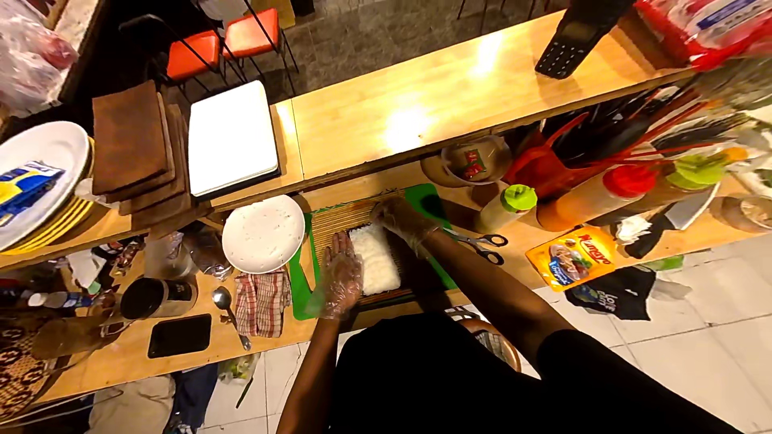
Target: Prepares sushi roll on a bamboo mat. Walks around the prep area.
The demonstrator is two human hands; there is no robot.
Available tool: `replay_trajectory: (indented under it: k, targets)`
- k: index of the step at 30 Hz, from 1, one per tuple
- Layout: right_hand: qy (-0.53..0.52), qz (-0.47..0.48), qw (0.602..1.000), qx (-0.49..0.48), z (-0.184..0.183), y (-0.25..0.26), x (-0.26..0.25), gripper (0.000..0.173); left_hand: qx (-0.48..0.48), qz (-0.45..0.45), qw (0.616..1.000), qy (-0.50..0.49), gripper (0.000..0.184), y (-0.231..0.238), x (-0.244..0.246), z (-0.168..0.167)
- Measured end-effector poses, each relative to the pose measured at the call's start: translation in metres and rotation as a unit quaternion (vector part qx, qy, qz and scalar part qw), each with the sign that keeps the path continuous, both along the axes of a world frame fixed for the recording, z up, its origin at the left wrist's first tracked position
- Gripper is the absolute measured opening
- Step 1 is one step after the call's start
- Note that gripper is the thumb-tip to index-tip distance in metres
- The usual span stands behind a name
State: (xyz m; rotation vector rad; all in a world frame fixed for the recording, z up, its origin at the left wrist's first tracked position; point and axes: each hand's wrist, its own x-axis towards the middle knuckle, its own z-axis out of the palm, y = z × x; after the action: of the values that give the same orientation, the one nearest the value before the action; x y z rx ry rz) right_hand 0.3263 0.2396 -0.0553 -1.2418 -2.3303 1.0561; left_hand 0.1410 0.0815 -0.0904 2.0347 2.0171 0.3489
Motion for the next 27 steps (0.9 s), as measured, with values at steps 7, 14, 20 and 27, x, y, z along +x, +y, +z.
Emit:
replay_trajectory:
  k: [7, 14, 20, 27]
  targets:
    - [-0.04, 0.014, 0.998, 0.048, -0.006, -0.006, -0.007, 0.021, -0.012, -0.003, 1.0, -0.005, 0.063, -0.003, 0.001, 0.003]
    - [-0.03, 0.029, 0.999, 0.018, 0.007, 0.008, 0.005, 0.016, 0.006, 0.004, 1.0, -0.008, 0.063, -0.002, 0.002, 0.0]
    - [-0.048, 0.017, 0.998, 0.048, -0.003, -0.001, -0.003, 0.017, -0.006, 0.0, 1.0, -0.007, 0.063, -0.003, 0.001, -0.001]
    - [0.077, -0.011, 0.997, -0.028, -0.005, 0.003, -0.003, 0.014, 0.009, 0.005, 1.0, -0.021, 0.063, -0.002, 0.0, -0.001]
